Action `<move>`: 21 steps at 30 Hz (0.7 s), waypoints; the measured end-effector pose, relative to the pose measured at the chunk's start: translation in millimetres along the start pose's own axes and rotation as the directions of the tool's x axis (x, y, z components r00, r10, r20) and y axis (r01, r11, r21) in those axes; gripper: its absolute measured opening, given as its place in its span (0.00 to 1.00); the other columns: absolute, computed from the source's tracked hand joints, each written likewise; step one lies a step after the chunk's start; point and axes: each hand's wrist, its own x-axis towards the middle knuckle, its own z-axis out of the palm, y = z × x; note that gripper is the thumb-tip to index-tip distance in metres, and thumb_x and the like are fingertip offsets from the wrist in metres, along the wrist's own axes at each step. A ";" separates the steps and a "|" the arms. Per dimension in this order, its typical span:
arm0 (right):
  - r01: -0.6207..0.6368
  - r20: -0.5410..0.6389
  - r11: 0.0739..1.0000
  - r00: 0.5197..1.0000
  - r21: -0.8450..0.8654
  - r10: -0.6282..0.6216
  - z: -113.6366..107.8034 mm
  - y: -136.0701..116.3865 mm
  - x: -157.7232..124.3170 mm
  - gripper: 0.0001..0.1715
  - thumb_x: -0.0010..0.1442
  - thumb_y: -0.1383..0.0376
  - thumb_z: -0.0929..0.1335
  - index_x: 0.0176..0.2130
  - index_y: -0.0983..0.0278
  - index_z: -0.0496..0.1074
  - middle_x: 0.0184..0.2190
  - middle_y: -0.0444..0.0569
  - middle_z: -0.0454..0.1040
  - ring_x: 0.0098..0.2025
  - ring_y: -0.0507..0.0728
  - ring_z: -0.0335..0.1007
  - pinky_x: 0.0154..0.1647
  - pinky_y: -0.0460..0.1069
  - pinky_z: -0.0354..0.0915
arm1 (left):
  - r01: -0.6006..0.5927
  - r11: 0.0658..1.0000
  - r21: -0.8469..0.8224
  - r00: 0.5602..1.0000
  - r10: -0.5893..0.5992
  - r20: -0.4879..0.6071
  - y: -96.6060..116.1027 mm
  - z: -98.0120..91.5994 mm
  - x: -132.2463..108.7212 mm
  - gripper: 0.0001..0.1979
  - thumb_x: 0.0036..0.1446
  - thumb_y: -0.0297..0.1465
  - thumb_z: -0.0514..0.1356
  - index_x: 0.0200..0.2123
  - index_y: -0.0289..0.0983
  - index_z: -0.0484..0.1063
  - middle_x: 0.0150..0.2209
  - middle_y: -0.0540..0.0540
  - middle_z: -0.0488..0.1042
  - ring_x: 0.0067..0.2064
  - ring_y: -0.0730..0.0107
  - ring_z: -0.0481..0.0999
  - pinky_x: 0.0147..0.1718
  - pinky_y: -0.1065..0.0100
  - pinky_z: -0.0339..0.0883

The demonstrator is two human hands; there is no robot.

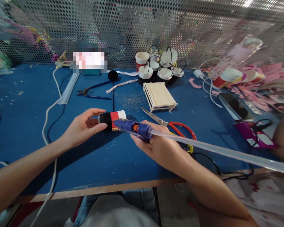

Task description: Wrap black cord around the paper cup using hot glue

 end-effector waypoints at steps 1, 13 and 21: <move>-0.004 -0.005 1.000 1.000 0.005 0.004 -0.4 -0.2 0.4 0.09 0.58 0.59 0.62 0.28 0.60 0.64 0.21 0.42 0.68 0.21 0.52 0.62 0.22 0.47 0.61 | -0.014 1.000 -0.003 1.000 0.014 -0.002 -0.6 0.4 -0.1 0.25 0.48 0.41 0.63 0.49 0.39 0.63 0.46 0.42 0.71 0.35 0.65 0.78 0.33 0.64 0.74; 0.118 -0.080 0.970 0.987 -0.213 -0.138 2.4 7.9 4.7 0.15 0.58 0.59 0.61 0.31 0.59 0.74 0.21 0.46 0.71 0.29 0.58 0.70 0.31 0.51 0.65 | -0.233 0.962 0.140 0.972 0.228 0.051 4.2 2.2 -6.2 0.28 0.47 0.36 0.65 0.51 0.37 0.62 0.49 0.40 0.70 0.40 0.64 0.76 0.39 0.62 0.74; 0.024 -0.158 0.992 0.986 -0.128 -0.044 6.4 5.6 6.6 0.16 0.58 0.58 0.61 0.32 0.62 0.74 0.16 0.46 0.66 0.26 0.57 0.68 0.28 0.50 0.64 | -0.371 0.899 0.233 0.929 0.357 0.103 4.8 1.5 -10.0 0.28 0.48 0.34 0.65 0.53 0.39 0.61 0.51 0.41 0.68 0.47 0.62 0.73 0.45 0.60 0.72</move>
